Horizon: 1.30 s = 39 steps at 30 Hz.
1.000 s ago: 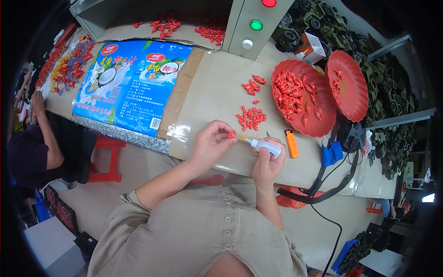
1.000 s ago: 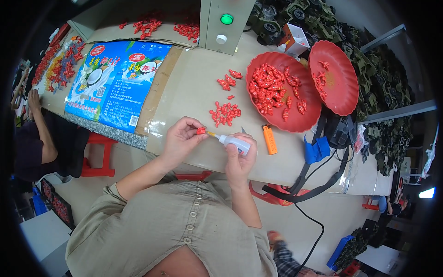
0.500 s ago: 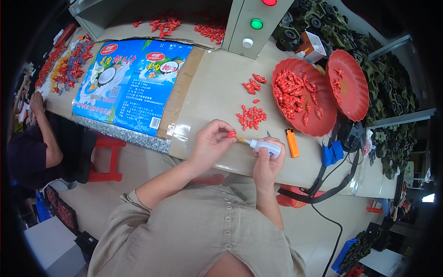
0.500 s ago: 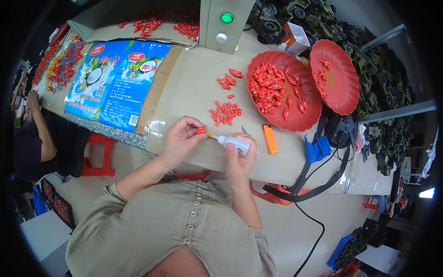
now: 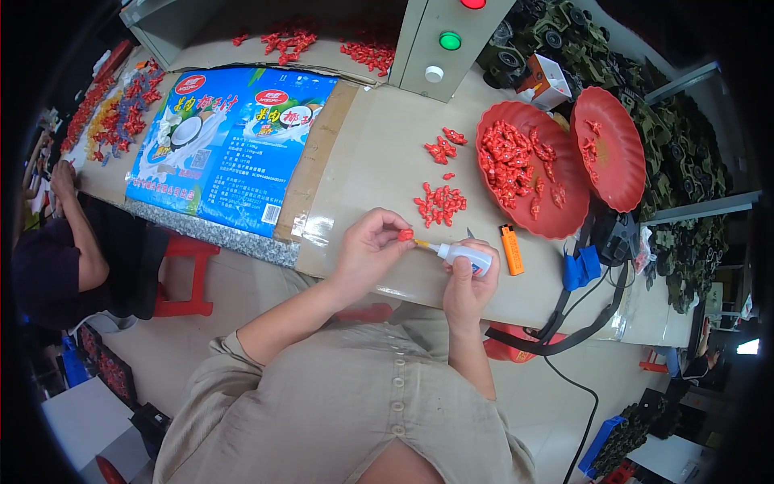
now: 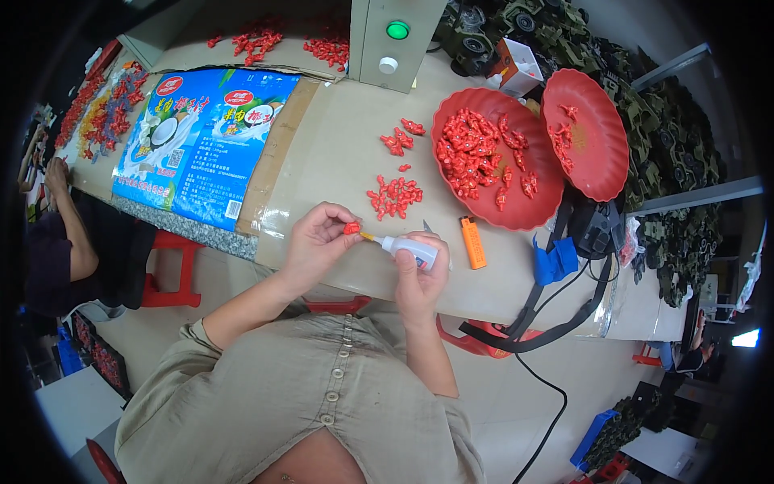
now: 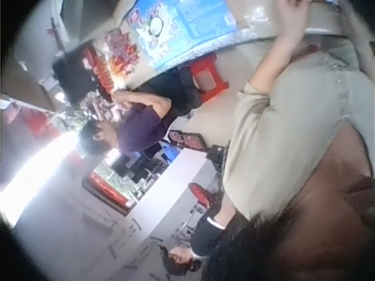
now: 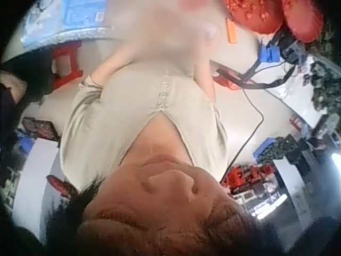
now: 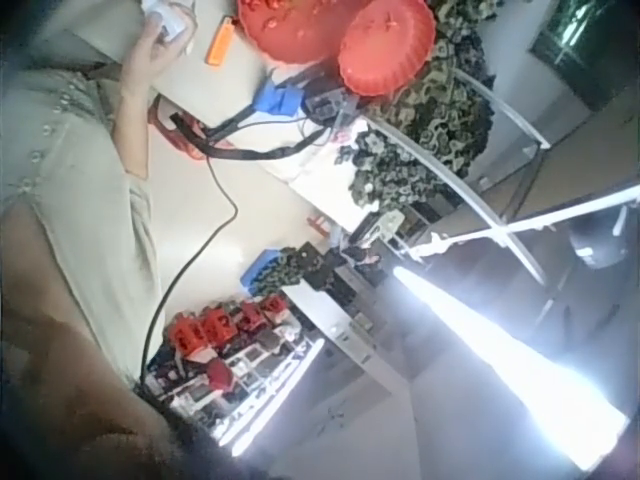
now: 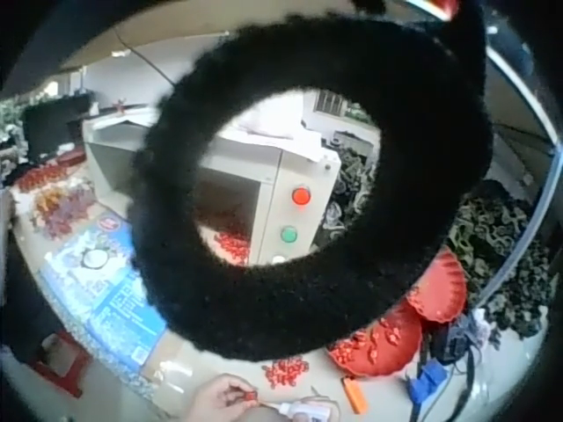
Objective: The person glues small red plastic parts together using a small glue bottle.
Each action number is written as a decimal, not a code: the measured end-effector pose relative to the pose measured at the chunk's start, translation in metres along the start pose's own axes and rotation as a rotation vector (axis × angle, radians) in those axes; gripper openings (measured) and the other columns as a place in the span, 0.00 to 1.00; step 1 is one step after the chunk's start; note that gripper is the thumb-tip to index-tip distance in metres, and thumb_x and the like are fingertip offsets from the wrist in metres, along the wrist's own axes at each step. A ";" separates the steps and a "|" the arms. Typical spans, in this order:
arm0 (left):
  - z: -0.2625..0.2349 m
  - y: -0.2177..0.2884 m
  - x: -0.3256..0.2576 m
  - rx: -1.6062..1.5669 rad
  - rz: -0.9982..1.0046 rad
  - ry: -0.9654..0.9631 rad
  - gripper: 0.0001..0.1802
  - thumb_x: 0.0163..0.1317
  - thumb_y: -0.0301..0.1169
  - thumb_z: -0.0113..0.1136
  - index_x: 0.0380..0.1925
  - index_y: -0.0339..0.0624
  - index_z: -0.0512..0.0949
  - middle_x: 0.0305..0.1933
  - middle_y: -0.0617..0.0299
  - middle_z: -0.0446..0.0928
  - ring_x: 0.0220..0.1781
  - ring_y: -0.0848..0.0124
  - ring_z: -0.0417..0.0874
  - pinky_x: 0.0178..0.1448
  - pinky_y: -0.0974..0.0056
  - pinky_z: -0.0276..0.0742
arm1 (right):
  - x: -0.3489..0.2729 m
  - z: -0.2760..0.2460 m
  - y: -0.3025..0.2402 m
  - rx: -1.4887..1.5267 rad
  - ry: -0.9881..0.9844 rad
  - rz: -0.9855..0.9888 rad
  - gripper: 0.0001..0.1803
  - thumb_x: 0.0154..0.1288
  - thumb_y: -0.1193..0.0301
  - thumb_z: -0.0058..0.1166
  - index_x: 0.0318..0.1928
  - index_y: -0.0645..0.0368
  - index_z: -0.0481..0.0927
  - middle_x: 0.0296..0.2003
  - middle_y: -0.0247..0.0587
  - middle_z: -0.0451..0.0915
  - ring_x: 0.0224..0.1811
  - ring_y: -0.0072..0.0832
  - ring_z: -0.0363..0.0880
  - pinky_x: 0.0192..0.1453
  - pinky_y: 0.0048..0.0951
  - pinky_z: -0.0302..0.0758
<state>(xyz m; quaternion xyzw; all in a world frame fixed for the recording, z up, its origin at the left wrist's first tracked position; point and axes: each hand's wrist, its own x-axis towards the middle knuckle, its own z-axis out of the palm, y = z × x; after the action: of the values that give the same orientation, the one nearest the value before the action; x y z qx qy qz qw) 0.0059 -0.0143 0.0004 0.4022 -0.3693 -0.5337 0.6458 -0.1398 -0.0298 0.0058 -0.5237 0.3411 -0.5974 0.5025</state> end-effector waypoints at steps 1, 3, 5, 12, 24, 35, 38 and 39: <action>0.000 0.000 0.000 -0.002 0.003 -0.002 0.11 0.49 0.12 0.51 0.32 0.34 0.66 0.34 0.63 0.68 0.40 0.77 0.73 0.45 0.73 0.72 | 0.000 0.000 -0.001 0.000 0.000 0.000 0.13 0.56 0.70 0.50 0.38 0.62 0.65 0.35 0.41 0.68 0.27 0.21 0.67 0.31 0.19 0.65; 0.000 0.000 0.000 0.003 0.006 -0.001 0.11 0.49 0.12 0.51 0.32 0.34 0.67 0.34 0.63 0.68 0.39 0.77 0.73 0.45 0.73 0.72 | 0.001 0.001 -0.002 0.020 0.014 0.012 0.12 0.57 0.70 0.50 0.38 0.62 0.65 0.34 0.41 0.68 0.27 0.22 0.67 0.31 0.19 0.65; 0.000 0.000 0.000 0.007 0.009 0.001 0.11 0.49 0.12 0.51 0.32 0.34 0.67 0.34 0.63 0.68 0.39 0.77 0.73 0.45 0.73 0.72 | 0.001 0.001 -0.001 0.014 0.016 0.012 0.12 0.57 0.70 0.50 0.37 0.61 0.65 0.34 0.41 0.68 0.27 0.21 0.67 0.31 0.19 0.65; 0.000 0.000 0.000 0.003 0.024 -0.012 0.11 0.49 0.12 0.52 0.32 0.34 0.67 0.34 0.63 0.68 0.39 0.77 0.73 0.46 0.72 0.72 | 0.002 0.000 0.001 0.001 0.015 -0.002 0.12 0.57 0.69 0.50 0.37 0.61 0.64 0.33 0.40 0.68 0.27 0.21 0.66 0.29 0.19 0.64; -0.007 0.005 0.003 -0.040 -0.057 -0.072 0.13 0.52 0.16 0.51 0.38 0.36 0.65 0.37 0.63 0.69 0.40 0.79 0.70 0.46 0.74 0.68 | 0.006 -0.001 0.002 0.355 0.052 0.133 0.13 0.58 0.66 0.50 0.38 0.61 0.66 0.33 0.40 0.69 0.28 0.23 0.66 0.31 0.22 0.64; -0.012 0.021 0.002 0.205 -0.138 -0.278 0.14 0.64 0.31 0.37 0.40 0.37 0.71 0.38 0.66 0.70 0.37 0.80 0.67 0.42 0.75 0.63 | 0.009 -0.003 -0.005 0.301 0.004 0.049 0.12 0.57 0.68 0.50 0.37 0.62 0.65 0.33 0.41 0.68 0.28 0.23 0.66 0.30 0.21 0.64; -0.013 0.021 0.003 0.261 -0.095 -0.310 0.14 0.63 0.30 0.37 0.41 0.38 0.71 0.37 0.65 0.70 0.37 0.79 0.67 0.42 0.74 0.63 | 0.008 -0.007 -0.006 0.233 -0.016 0.032 0.12 0.56 0.70 0.50 0.37 0.62 0.64 0.33 0.42 0.67 0.28 0.23 0.67 0.31 0.21 0.66; -0.013 0.020 0.003 0.330 -0.037 -0.347 0.13 0.63 0.30 0.37 0.41 0.38 0.71 0.37 0.64 0.70 0.37 0.78 0.68 0.42 0.74 0.63 | 0.008 -0.007 -0.006 0.201 -0.025 0.023 0.12 0.56 0.71 0.51 0.37 0.62 0.64 0.33 0.42 0.67 0.28 0.22 0.67 0.31 0.21 0.66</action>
<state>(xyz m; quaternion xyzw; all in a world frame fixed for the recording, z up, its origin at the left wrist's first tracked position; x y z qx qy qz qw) 0.0264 -0.0139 0.0132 0.4112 -0.5497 -0.5388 0.4883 -0.1479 -0.0366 0.0118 -0.4740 0.2791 -0.6164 0.5635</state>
